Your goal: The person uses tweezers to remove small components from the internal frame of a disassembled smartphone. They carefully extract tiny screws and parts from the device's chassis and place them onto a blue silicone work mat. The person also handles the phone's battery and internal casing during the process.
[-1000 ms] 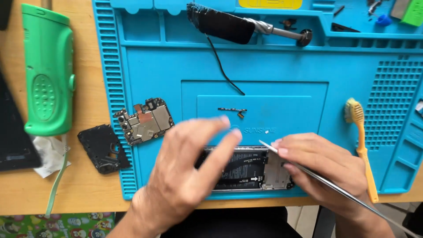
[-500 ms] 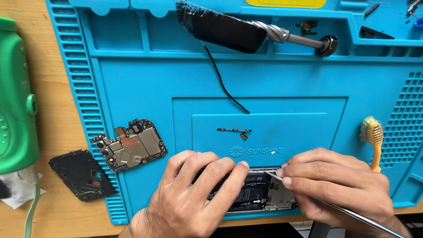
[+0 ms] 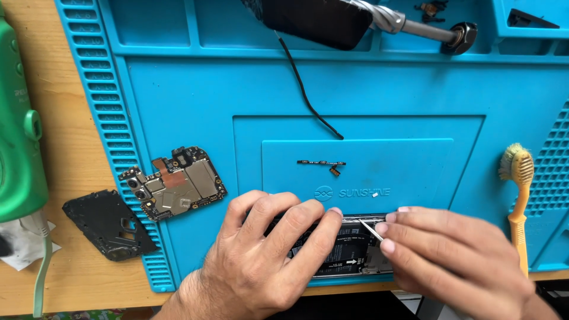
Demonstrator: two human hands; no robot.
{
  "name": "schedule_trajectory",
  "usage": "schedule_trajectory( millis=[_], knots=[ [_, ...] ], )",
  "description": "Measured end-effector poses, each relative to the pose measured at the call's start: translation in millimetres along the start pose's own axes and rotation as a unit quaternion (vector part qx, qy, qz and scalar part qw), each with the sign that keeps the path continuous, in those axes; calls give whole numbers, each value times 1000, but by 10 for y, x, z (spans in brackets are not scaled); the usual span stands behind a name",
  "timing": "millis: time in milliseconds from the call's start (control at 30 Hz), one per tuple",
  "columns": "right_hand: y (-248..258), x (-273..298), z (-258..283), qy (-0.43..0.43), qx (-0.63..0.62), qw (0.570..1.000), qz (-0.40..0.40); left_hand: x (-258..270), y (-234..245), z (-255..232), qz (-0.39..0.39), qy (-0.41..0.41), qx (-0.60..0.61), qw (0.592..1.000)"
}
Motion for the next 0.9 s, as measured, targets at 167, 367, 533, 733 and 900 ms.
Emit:
schedule_trajectory(
  millis=[167, 367, 533, 733, 900],
  knots=[
    [-39, -29, -7, -23, -8, 999, -30, 13, -15, -3, -5, -4, 0, 1000],
    [-41, -177, -26, -40, -52, 996, -64, 7, -10, -2, -9, -4, -7, 1000],
    [-21, -226, 6, -46, -40, 997, -55, 11, -12, 0, -7, -5, -8, 1000],
    [-3, -178, 2, -25, -36, 998, -51, 8, -3, -12, 0, -1, -8, 1000],
    [-26, -108, 88, 66, 71, 995, -15, 14, -8, -14, -8, -3, -6, 1000]
  ],
)
Point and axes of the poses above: each hand's wrist, its own x-axis away from the middle knuckle, its own y-axis out of the back of the hand, z = x × y, the point moved 1 cm from there along -x, towards the middle knuckle, and after that the axes turned 2 degrees about x, right-handed, at the moved point
